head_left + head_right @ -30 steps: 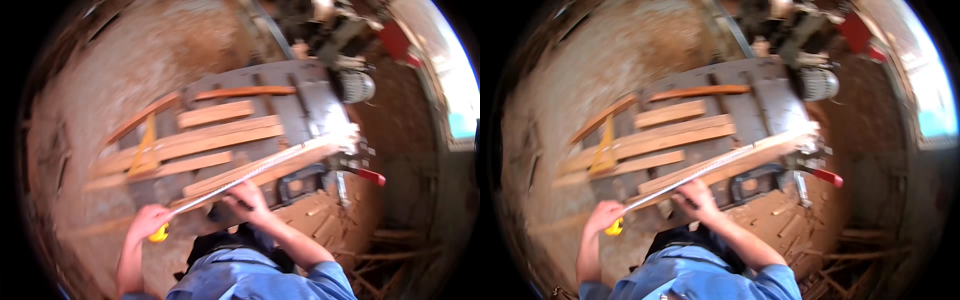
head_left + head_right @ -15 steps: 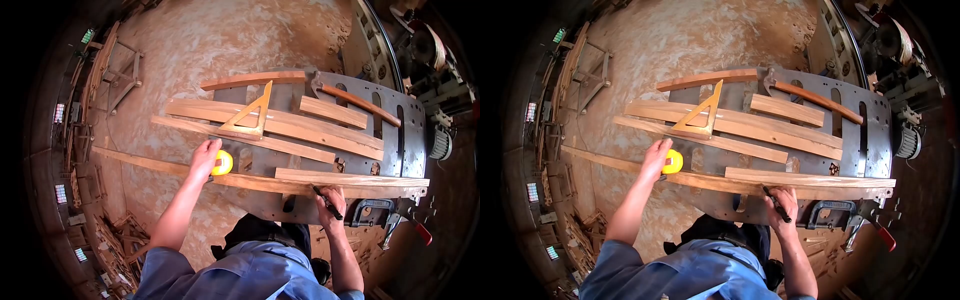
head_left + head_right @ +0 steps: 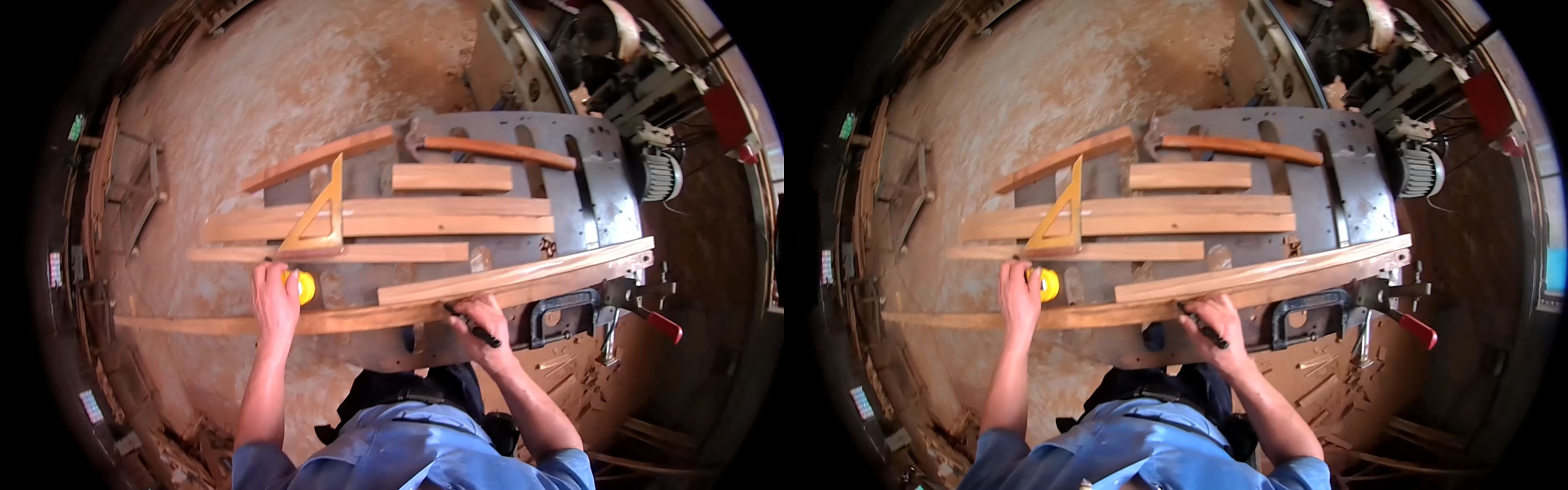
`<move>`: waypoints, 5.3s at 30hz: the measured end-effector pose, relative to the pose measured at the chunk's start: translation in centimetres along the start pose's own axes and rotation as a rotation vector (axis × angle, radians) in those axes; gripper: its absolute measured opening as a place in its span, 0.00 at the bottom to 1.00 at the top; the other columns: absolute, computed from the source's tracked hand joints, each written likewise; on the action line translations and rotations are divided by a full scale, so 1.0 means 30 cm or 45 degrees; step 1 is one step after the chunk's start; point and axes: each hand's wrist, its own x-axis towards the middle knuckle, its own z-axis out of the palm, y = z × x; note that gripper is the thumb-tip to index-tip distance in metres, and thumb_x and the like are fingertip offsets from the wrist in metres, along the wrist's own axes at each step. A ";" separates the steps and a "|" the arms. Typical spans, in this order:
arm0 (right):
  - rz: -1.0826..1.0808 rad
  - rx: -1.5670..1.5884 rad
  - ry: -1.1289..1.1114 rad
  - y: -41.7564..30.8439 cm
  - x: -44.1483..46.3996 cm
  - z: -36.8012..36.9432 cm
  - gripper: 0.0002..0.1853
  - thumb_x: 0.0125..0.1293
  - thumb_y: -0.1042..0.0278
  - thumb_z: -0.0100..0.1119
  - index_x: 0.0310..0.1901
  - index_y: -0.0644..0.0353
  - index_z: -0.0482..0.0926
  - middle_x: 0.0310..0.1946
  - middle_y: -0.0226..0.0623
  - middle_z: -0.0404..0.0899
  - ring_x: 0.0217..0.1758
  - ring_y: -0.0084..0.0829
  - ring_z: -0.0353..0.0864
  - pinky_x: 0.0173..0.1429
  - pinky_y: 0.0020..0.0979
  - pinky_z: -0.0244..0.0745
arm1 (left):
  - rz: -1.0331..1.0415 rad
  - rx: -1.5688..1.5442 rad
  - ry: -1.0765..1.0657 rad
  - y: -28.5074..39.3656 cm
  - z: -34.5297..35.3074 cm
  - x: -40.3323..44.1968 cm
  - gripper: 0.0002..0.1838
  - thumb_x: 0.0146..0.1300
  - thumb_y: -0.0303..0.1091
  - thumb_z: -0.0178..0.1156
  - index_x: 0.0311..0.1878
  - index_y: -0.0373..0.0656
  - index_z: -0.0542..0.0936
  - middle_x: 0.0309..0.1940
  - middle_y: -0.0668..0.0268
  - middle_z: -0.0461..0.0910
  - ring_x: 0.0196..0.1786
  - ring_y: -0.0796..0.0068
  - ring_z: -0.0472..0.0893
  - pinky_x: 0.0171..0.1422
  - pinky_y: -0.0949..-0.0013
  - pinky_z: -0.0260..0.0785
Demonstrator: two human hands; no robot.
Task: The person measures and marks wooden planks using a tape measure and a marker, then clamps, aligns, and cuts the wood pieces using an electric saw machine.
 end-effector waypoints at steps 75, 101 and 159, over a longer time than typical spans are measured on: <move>0.020 0.012 -0.016 0.016 0.002 0.012 0.13 0.53 0.78 0.75 0.40 0.62 0.84 0.32 0.40 0.82 0.39 0.43 0.79 0.46 0.39 0.75 | 0.201 -0.510 -1.466 0.299 0.013 0.121 0.32 0.55 0.39 0.70 0.64 0.39 0.78 0.50 0.48 0.86 0.53 0.49 0.85 0.57 0.56 0.76; 0.052 0.001 -0.063 0.032 -0.012 0.008 0.14 0.52 0.77 0.75 0.42 0.63 0.83 0.36 0.40 0.85 0.44 0.43 0.81 0.50 0.40 0.77 | 0.461 -0.033 -1.185 0.122 -0.080 0.129 0.20 0.63 0.42 0.69 0.56 0.47 0.80 0.47 0.57 0.85 0.54 0.51 0.83 0.55 0.52 0.75; 0.028 -0.035 -0.038 0.023 -0.004 0.012 0.13 0.54 0.76 0.75 0.41 0.63 0.84 0.33 0.40 0.84 0.40 0.42 0.80 0.47 0.39 0.76 | 0.481 -0.456 -1.257 0.158 0.080 0.092 0.27 0.55 0.34 0.75 0.60 0.44 0.85 0.51 0.57 0.81 0.59 0.56 0.77 0.67 0.59 0.69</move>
